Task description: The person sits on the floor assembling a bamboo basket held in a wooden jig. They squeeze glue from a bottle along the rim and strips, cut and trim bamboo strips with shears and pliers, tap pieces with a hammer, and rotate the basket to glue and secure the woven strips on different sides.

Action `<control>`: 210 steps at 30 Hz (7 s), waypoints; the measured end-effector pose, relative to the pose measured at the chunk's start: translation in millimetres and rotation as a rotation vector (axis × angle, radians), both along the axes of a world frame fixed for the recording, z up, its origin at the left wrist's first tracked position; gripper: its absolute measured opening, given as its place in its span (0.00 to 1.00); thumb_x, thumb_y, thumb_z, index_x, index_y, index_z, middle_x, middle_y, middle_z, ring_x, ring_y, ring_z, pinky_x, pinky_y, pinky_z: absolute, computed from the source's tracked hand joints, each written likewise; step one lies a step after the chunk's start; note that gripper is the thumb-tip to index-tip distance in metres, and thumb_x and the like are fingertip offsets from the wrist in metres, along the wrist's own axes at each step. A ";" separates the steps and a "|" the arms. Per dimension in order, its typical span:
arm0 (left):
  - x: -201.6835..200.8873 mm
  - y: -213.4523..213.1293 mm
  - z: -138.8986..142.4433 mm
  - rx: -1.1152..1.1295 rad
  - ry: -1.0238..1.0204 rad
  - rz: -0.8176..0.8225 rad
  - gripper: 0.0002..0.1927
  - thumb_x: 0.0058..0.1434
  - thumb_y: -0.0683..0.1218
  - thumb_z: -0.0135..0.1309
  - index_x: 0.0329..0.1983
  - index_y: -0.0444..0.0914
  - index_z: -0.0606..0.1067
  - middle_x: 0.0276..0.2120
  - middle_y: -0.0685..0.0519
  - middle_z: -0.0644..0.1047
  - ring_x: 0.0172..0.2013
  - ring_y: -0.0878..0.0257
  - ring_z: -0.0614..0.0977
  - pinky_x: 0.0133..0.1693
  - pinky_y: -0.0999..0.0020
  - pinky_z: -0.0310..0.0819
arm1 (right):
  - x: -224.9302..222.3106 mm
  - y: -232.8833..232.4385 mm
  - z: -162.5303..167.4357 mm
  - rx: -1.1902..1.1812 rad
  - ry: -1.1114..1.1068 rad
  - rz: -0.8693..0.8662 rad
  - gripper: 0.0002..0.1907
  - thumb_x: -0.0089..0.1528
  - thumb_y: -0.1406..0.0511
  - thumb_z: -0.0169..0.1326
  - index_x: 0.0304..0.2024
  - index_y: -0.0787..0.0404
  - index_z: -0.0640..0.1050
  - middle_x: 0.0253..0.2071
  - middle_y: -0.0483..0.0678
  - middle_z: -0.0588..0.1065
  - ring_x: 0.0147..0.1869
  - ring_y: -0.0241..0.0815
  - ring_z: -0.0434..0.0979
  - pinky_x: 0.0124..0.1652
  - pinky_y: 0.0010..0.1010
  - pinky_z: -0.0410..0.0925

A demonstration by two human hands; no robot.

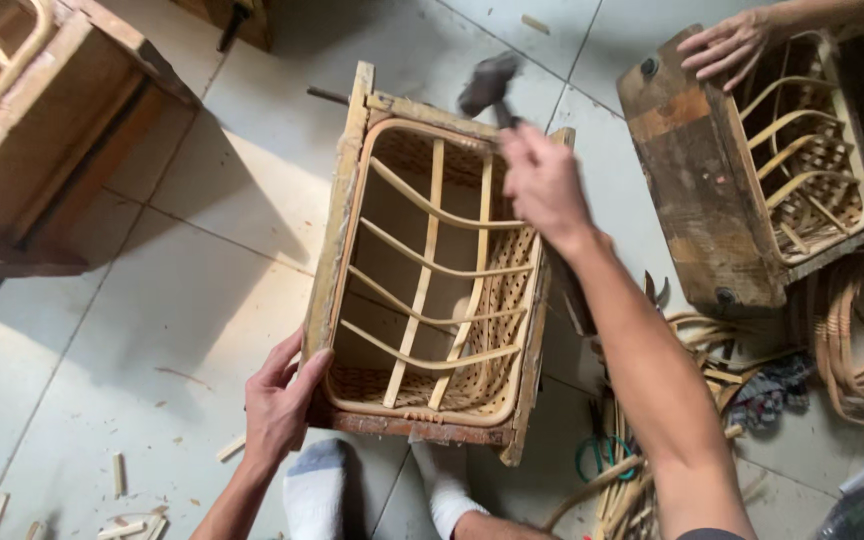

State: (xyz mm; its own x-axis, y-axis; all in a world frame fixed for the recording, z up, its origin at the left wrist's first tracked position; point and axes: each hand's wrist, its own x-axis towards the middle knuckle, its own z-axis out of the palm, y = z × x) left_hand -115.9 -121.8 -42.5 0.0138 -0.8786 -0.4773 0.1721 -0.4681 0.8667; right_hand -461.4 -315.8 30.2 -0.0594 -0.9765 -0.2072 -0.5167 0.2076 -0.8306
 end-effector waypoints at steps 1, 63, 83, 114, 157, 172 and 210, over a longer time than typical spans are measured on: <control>0.2 1.9 -1.1 -0.004 0.005 0.002 0.27 0.62 0.43 0.58 0.65 0.34 0.72 0.60 0.48 0.75 0.54 0.60 0.80 0.55 0.66 0.77 | -5.1 9.9 0.3 -0.026 0.005 -0.034 0.18 0.73 0.57 0.43 0.54 0.62 0.76 0.20 0.43 0.71 0.16 0.33 0.68 0.15 0.25 0.64; -21.5 45.1 37.8 -0.918 -1.021 -0.829 0.30 0.48 0.56 0.67 0.52 0.39 0.77 0.31 0.53 0.77 0.39 0.58 0.79 0.65 0.50 0.58 | -46.9 269.4 0.7 -0.079 0.017 -0.221 0.10 0.73 0.63 0.49 0.44 0.63 0.76 0.21 0.41 0.68 0.22 0.27 0.66 0.20 0.23 0.61; -23.5 50.6 36.1 -1.024 -0.974 -0.735 0.27 0.51 0.55 0.68 0.50 0.40 0.76 0.33 0.54 0.79 0.39 0.59 0.79 0.65 0.50 0.59 | -27.5 367.7 -3.8 0.166 -0.004 -0.386 0.17 0.67 0.66 0.51 0.58 0.64 0.76 0.19 0.41 0.72 0.17 0.30 0.67 0.17 0.25 0.63; 0.0 82.8 -14.0 -0.307 -0.318 -0.127 0.26 0.76 0.49 0.41 0.74 0.36 0.59 0.59 0.44 0.74 0.57 0.57 0.76 0.59 0.63 0.69 | 35.1 367.4 2.6 -0.141 0.153 0.329 0.25 0.63 0.68 0.58 0.64 0.64 0.73 0.42 0.61 0.80 0.38 0.55 0.84 0.35 0.37 0.75; -27.4 82.6 30.5 -1.103 -1.065 -0.713 0.18 0.52 0.54 0.68 0.36 0.40 0.74 0.30 0.51 0.75 0.39 0.54 0.78 0.66 0.45 0.57 | -12.5 410.9 -27.9 -0.012 0.051 -0.319 0.16 0.68 0.61 0.51 0.48 0.68 0.80 0.18 0.47 0.71 0.22 0.31 0.69 0.23 0.26 0.64; -13.9 85.5 34.0 -1.170 -0.938 -0.656 0.29 0.53 0.54 0.68 0.53 0.36 0.73 0.43 0.48 0.78 0.51 0.50 0.76 0.65 0.44 0.59 | -26.0 457.8 -98.4 -0.037 0.326 -0.568 0.14 0.72 0.58 0.49 0.42 0.63 0.75 0.21 0.50 0.72 0.22 0.47 0.73 0.24 0.35 0.63; 37.5 78.8 17.0 -0.300 -0.403 0.063 0.17 0.70 0.47 0.54 0.57 0.32 0.77 0.46 0.44 0.84 0.48 0.62 0.85 0.51 0.70 0.78 | -81.9 308.1 -140.6 0.300 0.546 -0.063 0.33 0.56 0.57 0.64 0.60 0.61 0.71 0.55 0.65 0.71 0.59 0.66 0.69 0.55 0.52 0.66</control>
